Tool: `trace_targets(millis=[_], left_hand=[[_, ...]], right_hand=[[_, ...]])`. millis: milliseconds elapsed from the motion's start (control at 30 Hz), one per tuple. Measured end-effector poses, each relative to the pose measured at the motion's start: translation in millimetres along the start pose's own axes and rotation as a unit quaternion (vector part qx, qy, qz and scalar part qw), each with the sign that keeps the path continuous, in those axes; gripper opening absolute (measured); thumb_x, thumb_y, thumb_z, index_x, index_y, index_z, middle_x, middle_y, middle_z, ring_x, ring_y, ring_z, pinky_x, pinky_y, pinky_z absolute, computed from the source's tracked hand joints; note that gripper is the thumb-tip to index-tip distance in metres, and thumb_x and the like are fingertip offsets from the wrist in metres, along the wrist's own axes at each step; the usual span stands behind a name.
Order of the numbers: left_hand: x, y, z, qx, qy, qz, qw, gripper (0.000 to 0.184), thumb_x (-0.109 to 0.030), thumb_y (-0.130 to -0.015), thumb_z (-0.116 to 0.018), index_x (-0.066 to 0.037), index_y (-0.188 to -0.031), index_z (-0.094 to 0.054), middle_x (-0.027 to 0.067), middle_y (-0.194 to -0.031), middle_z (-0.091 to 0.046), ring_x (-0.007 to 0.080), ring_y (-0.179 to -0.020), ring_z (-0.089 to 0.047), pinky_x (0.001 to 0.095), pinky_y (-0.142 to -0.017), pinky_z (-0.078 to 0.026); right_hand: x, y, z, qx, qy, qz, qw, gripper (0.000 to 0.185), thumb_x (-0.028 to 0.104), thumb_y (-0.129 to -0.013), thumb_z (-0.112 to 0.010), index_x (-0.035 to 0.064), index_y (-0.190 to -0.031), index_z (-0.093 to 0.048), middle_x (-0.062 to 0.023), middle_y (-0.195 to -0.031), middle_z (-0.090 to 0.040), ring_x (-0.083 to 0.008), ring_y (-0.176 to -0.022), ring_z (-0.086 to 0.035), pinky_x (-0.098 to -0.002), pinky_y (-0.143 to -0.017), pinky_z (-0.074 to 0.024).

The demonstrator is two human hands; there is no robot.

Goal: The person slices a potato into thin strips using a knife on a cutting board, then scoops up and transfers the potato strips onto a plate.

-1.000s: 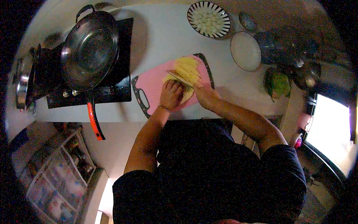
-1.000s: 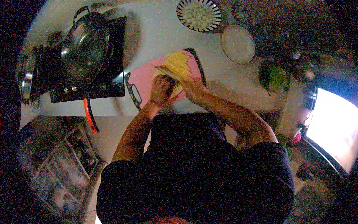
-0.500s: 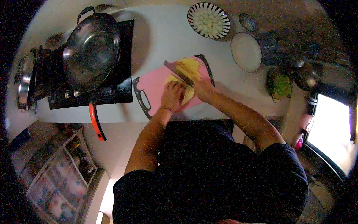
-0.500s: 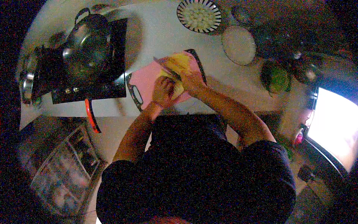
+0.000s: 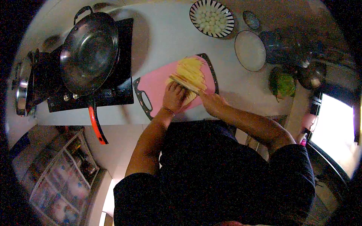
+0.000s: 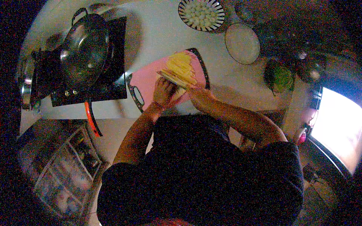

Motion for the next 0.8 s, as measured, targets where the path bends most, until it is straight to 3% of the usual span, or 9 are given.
trace_targets(millis=[100, 167, 233, 367, 533, 567, 700, 767, 800], left_hand=[[2.5, 3.0, -5.2, -0.004, -0.005, -0.008, 1.0, 0.06, -0.036, -0.058, -0.077, -0.004, -0.106, -0.059, 0.0151, -0.112, -0.056, 0.0376, -0.115, -0.046, 0.0513, -0.102, -0.031], [-3.0, -1.3, 2.6, -0.025, 0.009, -0.009, 1.0, 0.059, -0.036, -0.059, -0.077, -0.004, -0.105, -0.059, 0.0147, -0.112, -0.056, 0.0374, -0.114, -0.046, 0.0513, -0.102, -0.031], [-3.7, -2.8, 0.0, -0.038, 0.026, -0.014, 0.999, 0.058, -0.036, -0.059, -0.076, -0.004, -0.104, -0.059, 0.0145, -0.112, -0.056, 0.0376, -0.113, -0.046, 0.0514, -0.101, -0.032], [-1.3, -1.3, -6.1, -0.052, 0.044, -0.03, 0.997, 0.057, -0.037, -0.06, -0.076, -0.005, -0.104, -0.06, 0.0148, -0.111, -0.056, 0.0378, -0.112, -0.047, 0.0519, -0.099, -0.034], [-14.5, -3.4, 10.1, -0.032, 0.016, -0.044, 0.998, 0.053, -0.035, -0.062, -0.077, -0.006, -0.102, -0.059, 0.0157, -0.109, -0.057, 0.0392, -0.107, -0.049, 0.0508, -0.092, -0.038], [-10.1, -7.4, 10.0, -0.037, 0.0, -0.053, 0.998, 0.05, -0.034, -0.064, -0.077, -0.007, -0.102, -0.058, 0.016, -0.108, -0.058, 0.0397, -0.105, -0.05, 0.0501, -0.089, -0.04], [12.4, 11.9, -15.4, -0.039, -0.041, -0.05, 0.997, 0.057, -0.034, -0.056, -0.076, -0.005, -0.102, -0.058, 0.0142, -0.112, -0.056, 0.0376, -0.112, -0.047, 0.052, -0.101, -0.033], [23.7, 19.3, -34.4, -0.057, -0.137, -0.075, 0.986, 0.059, -0.033, -0.055, -0.077, -0.005, -0.103, -0.058, 0.014, -0.114, -0.055, 0.0373, -0.113, -0.047, 0.0519, -0.102, -0.032], [16.9, 17.1, -27.4, -0.041, -0.1, -0.053, 0.993, 0.057, -0.034, -0.056, -0.076, -0.005, -0.103, -0.058, 0.0137, -0.115, -0.055, 0.037, -0.113, -0.047, 0.0518, -0.102, -0.032]], right_hand=[[-2.0, -12.8, -8.6, -0.05, 0.128, 0.064, 0.988, 0.033, 0.01, -0.091, -0.038, -0.0015, -0.122, -0.039, -0.0284, -0.096, -0.061, -0.0407, -0.089, -0.063, -0.0533, -0.074, -0.0496], [16.8, -16.2, 1.4, -0.017, 0.139, -0.015, 0.99, 0.03, 0.011, -0.091, -0.038, -0.0022, -0.119, -0.041, -0.0289, -0.098, -0.06, -0.0407, -0.09, -0.062, -0.0536, -0.075, -0.0491], [-7.3, -36.9, -19.1, -0.012, 0.112, -0.013, 0.994, 0.03, 0.011, -0.092, -0.038, -0.0016, -0.119, -0.041, -0.0281, -0.099, -0.061, -0.0401, -0.087, -0.063, -0.0537, -0.076, -0.049], [-31.2, -45.0, -38.3, -0.206, 0.209, 0.182, 0.939, 0.028, 0.013, -0.093, -0.037, 0.0011, -0.116, -0.046, -0.0255, -0.101, -0.061, -0.038, -0.091, -0.062, -0.0535, -0.082, -0.0468], [-32.2, -67.4, -58.3, -0.153, 0.204, 0.087, 0.963, 0.03, 0.015, -0.093, -0.038, 0.0027, -0.117, -0.05, -0.0216, -0.106, -0.061, -0.0358, -0.099, -0.06, -0.0536, -0.09, -0.0418], [-25.8, -64.6, -46.2, -0.129, 0.153, 0.05, 0.978, 0.031, 0.017, -0.093, -0.038, 0.0028, -0.118, -0.048, -0.0219, -0.107, -0.06, -0.0367, -0.1, -0.06, -0.0542, -0.089, -0.042], [-29.7, -45.4, -31.9, -0.021, -0.066, -0.104, 0.992, 0.038, 0.027, -0.095, -0.033, 0.0025, -0.123, -0.042, -0.0252, -0.111, -0.058, -0.0418, -0.1, -0.058, -0.056, -0.085, -0.0442], [-44.7, -37.8, -39.2, -0.018, -0.007, -0.127, 0.992, 0.042, 0.032, -0.097, -0.029, 0.002, -0.122, -0.043, -0.0268, -0.112, -0.057, -0.0436, -0.1, -0.058, -0.0562, -0.085, -0.0448], [-52.5, -36.8, -43.8, -0.021, 0.03, -0.134, 0.99, 0.043, 0.034, -0.097, -0.028, 0.0019, -0.122, -0.043, -0.0275, -0.112, -0.057, -0.0441, -0.099, -0.058, -0.0562, -0.084, -0.045]])
Point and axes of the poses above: each hand's wrist, its own y-axis away from the middle knuckle, its own z-axis out of the back of the hand, x = y × z, the point moved 2 cm from there along -y, towards the middle knuckle
